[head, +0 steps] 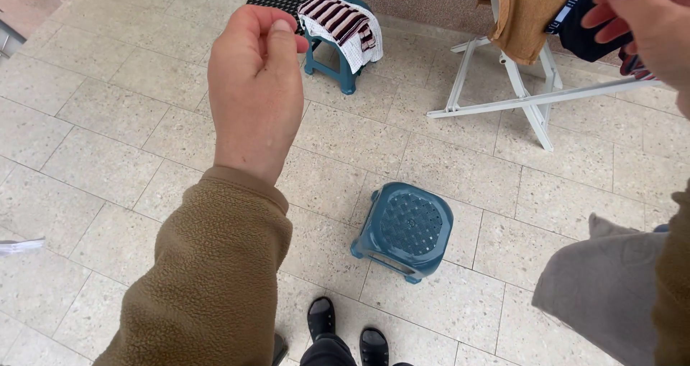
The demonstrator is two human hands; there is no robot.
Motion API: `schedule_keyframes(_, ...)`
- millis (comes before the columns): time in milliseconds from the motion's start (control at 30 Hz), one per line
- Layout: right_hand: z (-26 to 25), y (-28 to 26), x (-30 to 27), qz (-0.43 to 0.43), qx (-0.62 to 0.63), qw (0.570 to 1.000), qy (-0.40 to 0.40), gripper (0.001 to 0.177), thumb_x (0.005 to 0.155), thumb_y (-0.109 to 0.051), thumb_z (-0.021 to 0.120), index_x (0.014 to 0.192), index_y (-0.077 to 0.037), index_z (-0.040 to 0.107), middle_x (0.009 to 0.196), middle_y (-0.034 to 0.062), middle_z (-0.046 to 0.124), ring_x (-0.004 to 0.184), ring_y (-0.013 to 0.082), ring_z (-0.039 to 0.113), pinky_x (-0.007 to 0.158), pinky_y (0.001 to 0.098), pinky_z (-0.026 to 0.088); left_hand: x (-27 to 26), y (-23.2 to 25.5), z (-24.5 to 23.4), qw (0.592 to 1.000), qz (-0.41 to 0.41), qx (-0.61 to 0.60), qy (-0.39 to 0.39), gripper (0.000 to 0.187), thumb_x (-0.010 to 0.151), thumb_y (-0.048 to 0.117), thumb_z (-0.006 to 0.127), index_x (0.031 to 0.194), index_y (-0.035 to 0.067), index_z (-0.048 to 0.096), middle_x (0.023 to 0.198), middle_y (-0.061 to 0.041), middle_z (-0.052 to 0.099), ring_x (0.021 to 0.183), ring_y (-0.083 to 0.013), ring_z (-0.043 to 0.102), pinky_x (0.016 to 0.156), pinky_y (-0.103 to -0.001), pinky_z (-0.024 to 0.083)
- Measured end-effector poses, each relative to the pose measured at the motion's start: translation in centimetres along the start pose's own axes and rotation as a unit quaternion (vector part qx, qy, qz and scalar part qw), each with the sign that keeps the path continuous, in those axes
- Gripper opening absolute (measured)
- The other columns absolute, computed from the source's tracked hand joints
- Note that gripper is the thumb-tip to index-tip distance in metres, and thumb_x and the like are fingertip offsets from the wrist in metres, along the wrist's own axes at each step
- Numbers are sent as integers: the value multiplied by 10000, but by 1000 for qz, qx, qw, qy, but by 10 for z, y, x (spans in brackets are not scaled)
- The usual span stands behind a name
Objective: Hanging wet laundry on a drying rack and clothesline using clothespins
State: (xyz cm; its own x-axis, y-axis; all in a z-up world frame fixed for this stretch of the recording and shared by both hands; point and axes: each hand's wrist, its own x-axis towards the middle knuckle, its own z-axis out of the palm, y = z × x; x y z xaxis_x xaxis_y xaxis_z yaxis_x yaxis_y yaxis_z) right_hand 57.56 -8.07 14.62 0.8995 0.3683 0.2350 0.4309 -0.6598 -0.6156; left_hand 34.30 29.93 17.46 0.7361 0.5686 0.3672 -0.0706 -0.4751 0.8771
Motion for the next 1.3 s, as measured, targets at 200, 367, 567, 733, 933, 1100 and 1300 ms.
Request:
schedule_keyframes(200, 36, -140, 11, -36, 40, 996, 68, 164, 1174, 33, 544, 1054, -2, 650, 969, 117, 715, 797, 172, 687, 646, 261, 515, 63, -18, -11, 1000, 17, -16, -10, 148, 1007, 200, 485, 993, 162, 627, 895, 28, 749, 593, -27, 471, 547, -237, 424)
schedule_keyframes(367, 58, -210, 61, 46, -19, 997, 58, 206, 1113, -54, 528, 983, -53, 688, 922, 42, 724, 813, 124, 628, 687, 293, 451, 140, -31, -21, 999, 5, -29, -16, 159, 1001, 177, 475, 998, 170, 634, 895, 48, 735, 729, -48, 575, 663, -241, 482)
schedule_keyframes(567, 102, -270, 153, 17, -2, 1000, 25, 201, 1091, -104, 574, 964, -67, 725, 830, 45, 710, 693, 128, 555, 639, 281, 436, 242, -55, -39, 998, 59, 11, -14, 149, 996, 207, 490, 996, 179, 637, 882, 73, 754, 755, -73, 615, 716, -289, 492)
schedule_keyframes(733, 130, -289, 207, -45, -63, 996, 40, 230, 1042, -162, 589, 871, -169, 742, 658, -31, 563, 586, 113, 436, 574, 302, 350, 292, -69, -38, 998, 57, 1, -33, 157, 998, 194, 484, 997, 159, 638, 861, 59, 749, 760, -86, 619, 696, -294, 487)
schedule_keyframes(933, 158, -290, 250, -11, -62, 998, 3, 206, 1000, -198, 612, 854, -176, 756, 657, -43, 659, 579, 106, 510, 589, 298, 418, 324, -82, -8, 994, -8, 8, -107, 164, 1004, 192, 503, 1046, 159, 659, 923, 56, 769, 781, -79, 652, 722, -275, 520)
schedule_keyframes(1100, 182, -238, 310, -90, 19, 996, 12, 208, 967, -161, 616, 784, -173, 713, 632, -77, 629, 544, 78, 451, 551, 283, 378, 371, -89, 17, 990, -13, 62, -123, 161, 1040, 169, 499, 1088, 145, 651, 970, 32, 771, 823, -122, 694, 731, -300, 515)
schedule_keyframes(1300, 174, -167, 387, 4, 134, 991, -20, 199, 990, -121, 574, 827, -109, 687, 784, 3, 749, 658, 94, 662, 617, 229, 506, 442, -103, 65, 990, -46, 47, -122, 157, 1030, 119, 513, 1051, 116, 669, 953, -9, 768, 813, -136, 705, 737, -276, 543)
